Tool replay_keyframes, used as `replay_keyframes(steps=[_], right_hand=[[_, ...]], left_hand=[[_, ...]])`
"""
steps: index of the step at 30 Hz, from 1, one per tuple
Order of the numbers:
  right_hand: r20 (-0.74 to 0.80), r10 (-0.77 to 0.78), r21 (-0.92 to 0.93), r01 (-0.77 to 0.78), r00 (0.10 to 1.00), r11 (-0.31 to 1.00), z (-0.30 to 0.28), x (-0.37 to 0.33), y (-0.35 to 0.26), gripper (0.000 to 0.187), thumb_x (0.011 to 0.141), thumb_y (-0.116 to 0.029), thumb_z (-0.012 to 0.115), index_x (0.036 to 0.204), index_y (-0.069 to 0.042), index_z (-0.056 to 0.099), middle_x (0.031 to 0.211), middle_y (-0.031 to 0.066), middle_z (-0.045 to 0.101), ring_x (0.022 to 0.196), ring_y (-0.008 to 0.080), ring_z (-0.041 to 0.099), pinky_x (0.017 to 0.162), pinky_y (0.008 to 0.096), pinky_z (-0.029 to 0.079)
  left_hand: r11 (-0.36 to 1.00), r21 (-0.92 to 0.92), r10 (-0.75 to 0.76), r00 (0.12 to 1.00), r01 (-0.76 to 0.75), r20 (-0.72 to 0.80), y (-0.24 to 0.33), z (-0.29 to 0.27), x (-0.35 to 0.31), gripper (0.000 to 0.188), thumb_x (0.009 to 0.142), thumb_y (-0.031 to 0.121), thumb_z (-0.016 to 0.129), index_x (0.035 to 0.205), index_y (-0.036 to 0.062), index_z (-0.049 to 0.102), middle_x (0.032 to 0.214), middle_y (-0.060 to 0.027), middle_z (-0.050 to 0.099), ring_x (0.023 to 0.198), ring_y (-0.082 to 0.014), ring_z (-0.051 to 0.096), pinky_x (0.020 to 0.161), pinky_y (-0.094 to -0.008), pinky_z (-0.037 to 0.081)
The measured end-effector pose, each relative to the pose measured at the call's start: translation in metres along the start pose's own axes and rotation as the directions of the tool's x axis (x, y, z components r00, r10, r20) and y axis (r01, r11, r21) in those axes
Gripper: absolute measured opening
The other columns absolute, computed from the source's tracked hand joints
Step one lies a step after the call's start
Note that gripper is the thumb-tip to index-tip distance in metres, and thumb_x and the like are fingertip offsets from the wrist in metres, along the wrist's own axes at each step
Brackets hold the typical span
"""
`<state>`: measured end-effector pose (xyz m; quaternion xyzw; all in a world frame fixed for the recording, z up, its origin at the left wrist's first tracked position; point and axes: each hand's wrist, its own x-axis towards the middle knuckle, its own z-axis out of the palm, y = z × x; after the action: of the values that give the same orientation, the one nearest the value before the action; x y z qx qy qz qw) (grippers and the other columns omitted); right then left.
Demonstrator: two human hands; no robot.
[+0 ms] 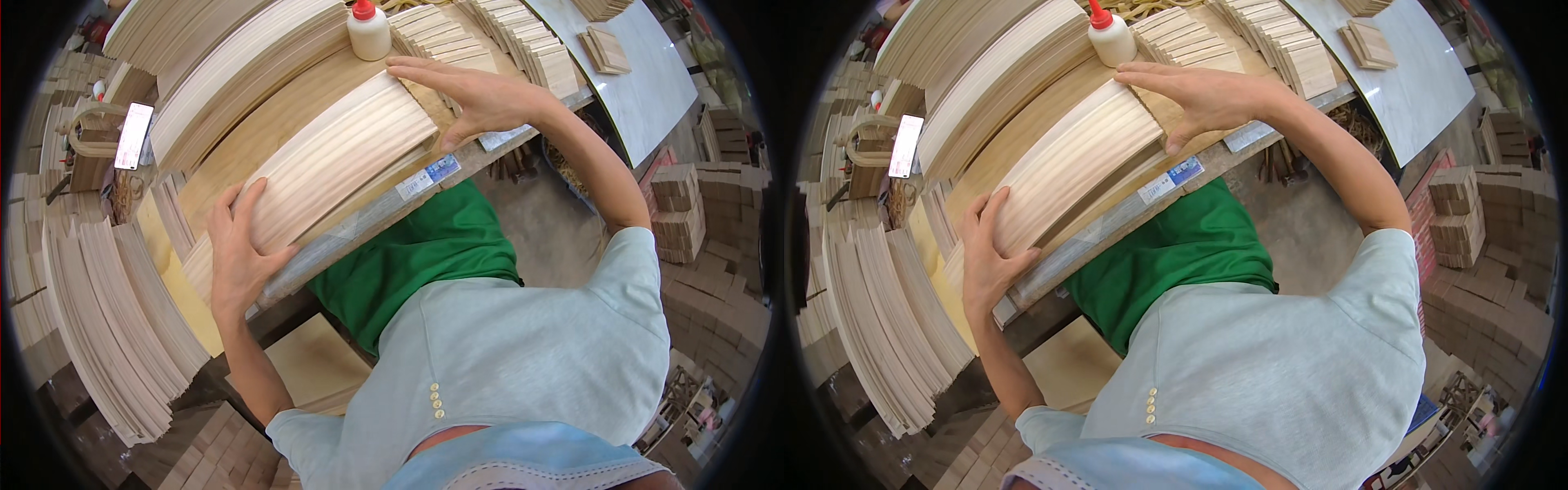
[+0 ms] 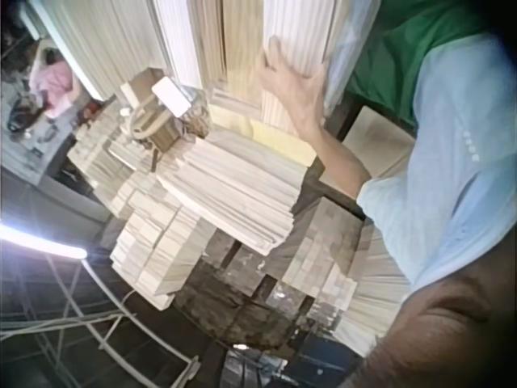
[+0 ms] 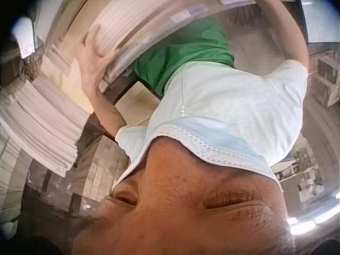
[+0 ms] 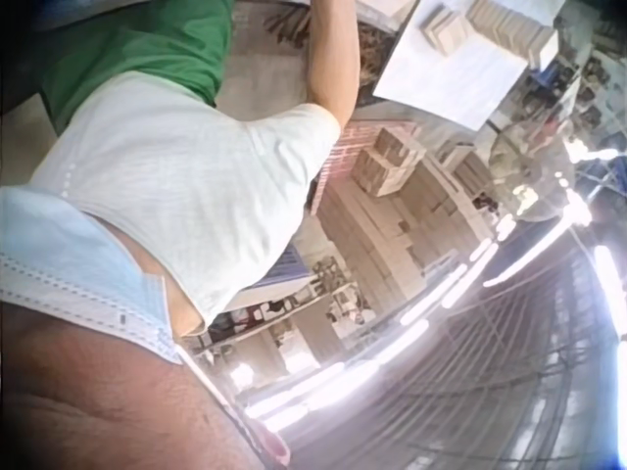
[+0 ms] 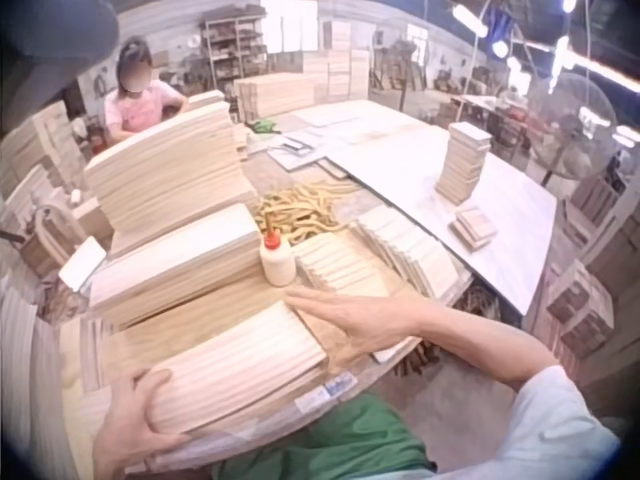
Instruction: Gluing and assembling thin wooden sheets to form rectangular boxes at a manufacturing workbench.
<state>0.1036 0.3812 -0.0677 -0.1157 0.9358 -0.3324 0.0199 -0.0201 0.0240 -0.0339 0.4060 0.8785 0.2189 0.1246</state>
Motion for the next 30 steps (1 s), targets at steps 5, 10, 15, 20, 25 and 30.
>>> replay_keyframes(steps=[5,10,15,20,25,30], right_hand=[[0.004,-0.001,0.038,0.001,1.000,0.999,0.002,0.003,0.002,0.112,0.058,-0.013,0.082,0.150,-0.010,0.020,0.156,0.0102,0.021,0.143,0.0286,0.022,0.118,0.0388,0.023],[0.001,0.029,0.023,-0.029,1.000,0.999,0.004,0.003,0.003,0.105,0.060,-0.009,0.079,0.149,-0.010,0.024,0.156,0.0085,0.023,0.142,0.0280,0.026,0.117,0.0369,0.025],[0.020,0.007,0.058,-0.008,1.000,0.998,0.006,0.007,0.005,0.102,0.062,-0.018,0.081,0.148,-0.010,0.027,0.154,0.0087,0.026,0.141,0.0291,0.027,0.116,0.0392,0.027],[-0.032,0.038,0.071,-0.035,0.999,0.997,0.002,0.002,0.002,0.104,0.058,-0.049,0.078,0.147,-0.013,0.035,0.153,0.0069,0.031,0.141,0.0262,0.029,0.113,0.0424,0.029],[-0.030,0.141,0.044,-0.140,0.990,0.989,0.003,0.008,-0.012,0.108,0.051,-0.055,0.077,0.145,-0.015,0.039,0.151,0.0047,0.035,0.138,0.0259,0.034,0.109,0.0416,0.034],[-0.027,0.129,0.051,-0.128,0.991,0.990,0.005,0.009,-0.008,0.108,0.051,-0.057,0.077,0.144,-0.016,0.040,0.151,0.0040,0.035,0.137,0.0249,0.035,0.108,0.0405,0.035]], left_hand=[[1.000,0.007,0.011,1.000,-0.011,0.001,0.001,0.003,0.004,0.087,0.053,0.007,0.084,0.133,0.0135,0.050,0.133,-0.0179,0.040,0.125,-0.0359,0.037,0.105,-0.0431,0.034],[1.000,0.004,0.021,1.000,-0.021,0.006,-0.001,0.005,0.007,0.087,0.054,0.007,0.084,0.134,0.0132,0.049,0.134,-0.0184,0.040,0.124,-0.0364,0.038,0.105,-0.0432,0.034],[0.999,0.020,-0.044,0.999,0.044,0.002,-0.009,0.006,0.004,0.085,0.056,0.010,0.083,0.134,0.0131,0.049,0.134,-0.0191,0.040,0.123,-0.0376,0.038,0.105,-0.0441,0.033],[0.994,0.096,0.043,0.999,-0.043,0.001,-0.035,-0.009,-0.005,0.097,0.053,0.022,0.087,0.140,0.0124,0.043,0.143,-0.0188,0.036,0.131,-0.0375,0.034,0.109,-0.0428,0.030],[0.991,0.091,-0.097,0.995,0.095,0.022,-0.074,-0.077,-0.066,0.105,0.055,0.014,0.087,0.146,0.0167,0.034,0.153,-0.0149,0.025,0.141,-0.0336,0.024,0.113,-0.0423,0.028],[0.958,0.124,-0.277,0.949,0.259,0.155,-0.098,-0.075,-0.088,0.111,0.055,0.007,0.086,0.149,0.0185,0.027,0.155,-0.0117,0.021,0.141,-0.0326,0.024,0.115,-0.0411,0.029]])
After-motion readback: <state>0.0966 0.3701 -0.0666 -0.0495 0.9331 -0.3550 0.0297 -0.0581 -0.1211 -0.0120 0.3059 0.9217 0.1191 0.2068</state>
